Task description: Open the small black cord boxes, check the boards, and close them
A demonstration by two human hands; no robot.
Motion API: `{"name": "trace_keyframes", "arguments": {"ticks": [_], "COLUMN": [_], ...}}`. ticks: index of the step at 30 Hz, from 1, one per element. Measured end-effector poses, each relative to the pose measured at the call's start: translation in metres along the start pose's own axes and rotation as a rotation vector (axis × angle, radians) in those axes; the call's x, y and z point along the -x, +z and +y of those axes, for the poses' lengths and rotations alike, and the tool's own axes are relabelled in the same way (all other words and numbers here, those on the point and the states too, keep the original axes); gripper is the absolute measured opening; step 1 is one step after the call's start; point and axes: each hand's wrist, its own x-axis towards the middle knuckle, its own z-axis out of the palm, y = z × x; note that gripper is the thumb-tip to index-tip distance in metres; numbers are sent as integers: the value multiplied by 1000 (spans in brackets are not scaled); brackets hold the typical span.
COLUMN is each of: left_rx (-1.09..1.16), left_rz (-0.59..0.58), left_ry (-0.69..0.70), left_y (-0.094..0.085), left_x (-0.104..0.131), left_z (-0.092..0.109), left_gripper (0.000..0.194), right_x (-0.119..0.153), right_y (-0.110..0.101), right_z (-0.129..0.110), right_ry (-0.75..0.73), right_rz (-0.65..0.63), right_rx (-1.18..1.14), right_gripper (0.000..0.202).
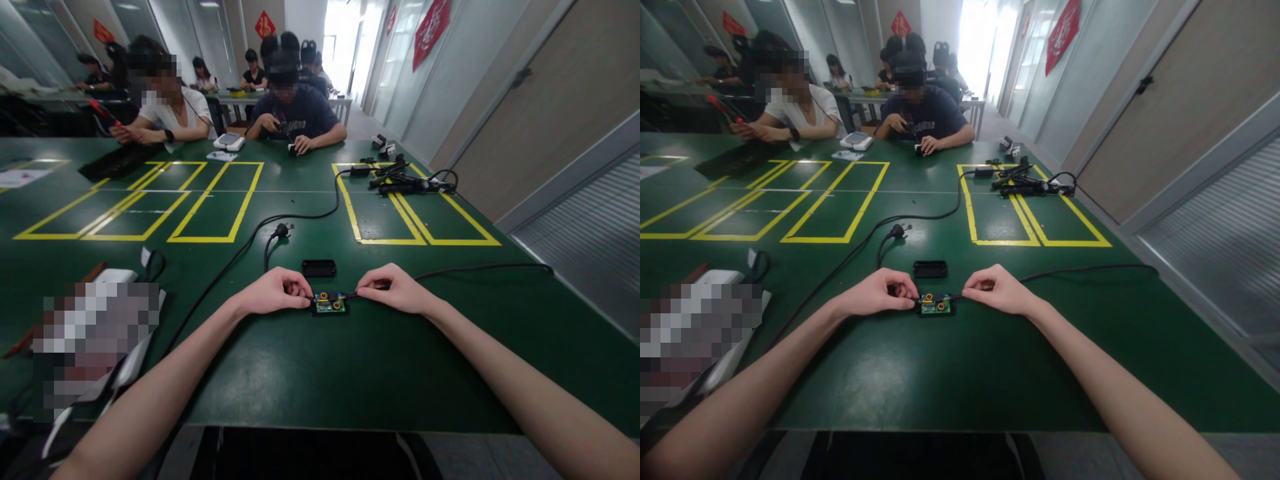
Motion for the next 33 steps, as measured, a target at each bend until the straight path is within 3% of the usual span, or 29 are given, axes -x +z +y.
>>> {"name": "trace_keyframes", "arguments": {"ticks": [12,21,27,33], "left_rx": [-88,-228,-430,-565], "left_rz": [41,123,206,199], "left_ry": [26,93,228,287], "left_y": [4,-2,-3,-4], "left_x": [0,0,-1,2], "left_z": [-1,-9,-13,-13], "left_gripper": [20,19,15,20], "right_x": [-1,-1,0,-2], "right_y": [1,5,8,12], "right_z": [-1,-3,-4,1], "right_ry": [-56,-252,-405,-505], "right_rz": [4,41,83,108], "right_rx": [97,328,589,689], "right_gripper": [35,25,30,32]}}
